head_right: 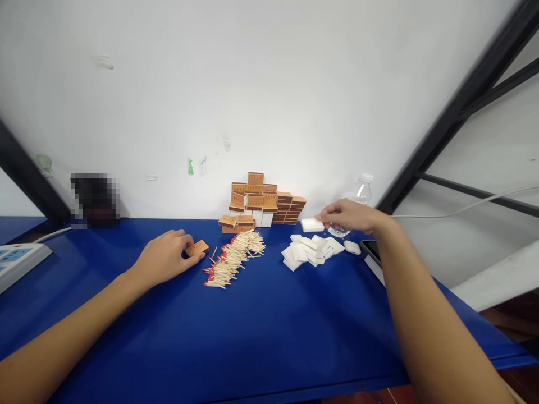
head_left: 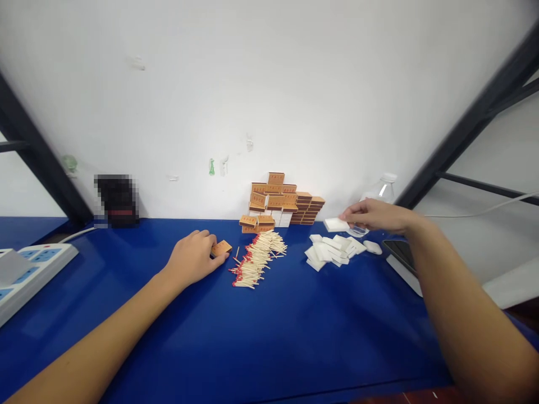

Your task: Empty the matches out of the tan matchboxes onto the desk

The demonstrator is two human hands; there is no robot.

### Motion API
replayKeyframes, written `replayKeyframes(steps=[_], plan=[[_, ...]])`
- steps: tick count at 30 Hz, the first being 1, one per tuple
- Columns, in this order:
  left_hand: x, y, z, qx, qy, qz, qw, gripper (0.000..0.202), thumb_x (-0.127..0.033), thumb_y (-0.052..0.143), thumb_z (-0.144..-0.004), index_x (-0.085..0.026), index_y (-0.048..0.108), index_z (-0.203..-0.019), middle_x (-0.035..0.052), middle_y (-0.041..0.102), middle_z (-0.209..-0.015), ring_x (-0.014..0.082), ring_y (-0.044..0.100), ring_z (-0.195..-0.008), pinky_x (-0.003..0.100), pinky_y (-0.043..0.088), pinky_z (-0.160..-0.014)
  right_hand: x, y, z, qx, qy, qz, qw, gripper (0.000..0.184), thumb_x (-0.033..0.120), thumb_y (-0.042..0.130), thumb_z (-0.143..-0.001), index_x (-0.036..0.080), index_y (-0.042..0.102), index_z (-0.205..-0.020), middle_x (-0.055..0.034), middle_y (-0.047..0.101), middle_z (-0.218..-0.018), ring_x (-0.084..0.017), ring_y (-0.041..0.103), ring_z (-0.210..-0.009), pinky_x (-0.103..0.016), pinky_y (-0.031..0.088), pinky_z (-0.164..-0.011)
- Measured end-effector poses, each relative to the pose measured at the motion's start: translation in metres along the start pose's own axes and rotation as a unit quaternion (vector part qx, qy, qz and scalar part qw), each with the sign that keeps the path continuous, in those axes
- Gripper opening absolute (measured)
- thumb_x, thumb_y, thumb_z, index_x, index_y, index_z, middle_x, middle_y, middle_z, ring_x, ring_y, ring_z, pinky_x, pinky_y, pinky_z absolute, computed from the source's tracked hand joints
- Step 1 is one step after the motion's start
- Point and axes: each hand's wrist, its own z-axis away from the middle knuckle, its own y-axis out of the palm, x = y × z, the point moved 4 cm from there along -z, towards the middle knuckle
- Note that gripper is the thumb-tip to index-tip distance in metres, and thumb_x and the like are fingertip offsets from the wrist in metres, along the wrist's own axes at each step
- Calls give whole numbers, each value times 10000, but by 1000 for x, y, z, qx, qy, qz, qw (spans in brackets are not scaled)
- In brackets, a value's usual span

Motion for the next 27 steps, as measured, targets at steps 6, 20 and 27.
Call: replayKeyframes(steps=[6,20,27], plan=[[-2,-5,-1,-64,2,9,998,370,-558,590,-958,-200,684,-955,82,738,-932,287,673,-921,361,462,-702,13,34,6,23,-76,42,996,502,699,719,-773,198,750,-795,-9,608,-681,-150,493,-631,-290,360,-592],[-48,-22,18,-218,231,137,938,285,-424,645,-997,-189,656,-1159,74,733,-976,233,646,-853,390,534,-785,135,194,17,4,-188,-354,916,439,583,752,-854,220,643,-1077,-15,660,-761,-161,615,-583,-242,447,-365],[-44,-19,17,-220,203,188,935,285,-381,718,-957,-187,666,-1159,74,750,-1036,232,680,-911,384,566,-814,119,202,14,-48,-174,-391,903,447,583,759,-848,220,575,-1034,0,657,-792,-127,589,-548,-211,428,-355]])
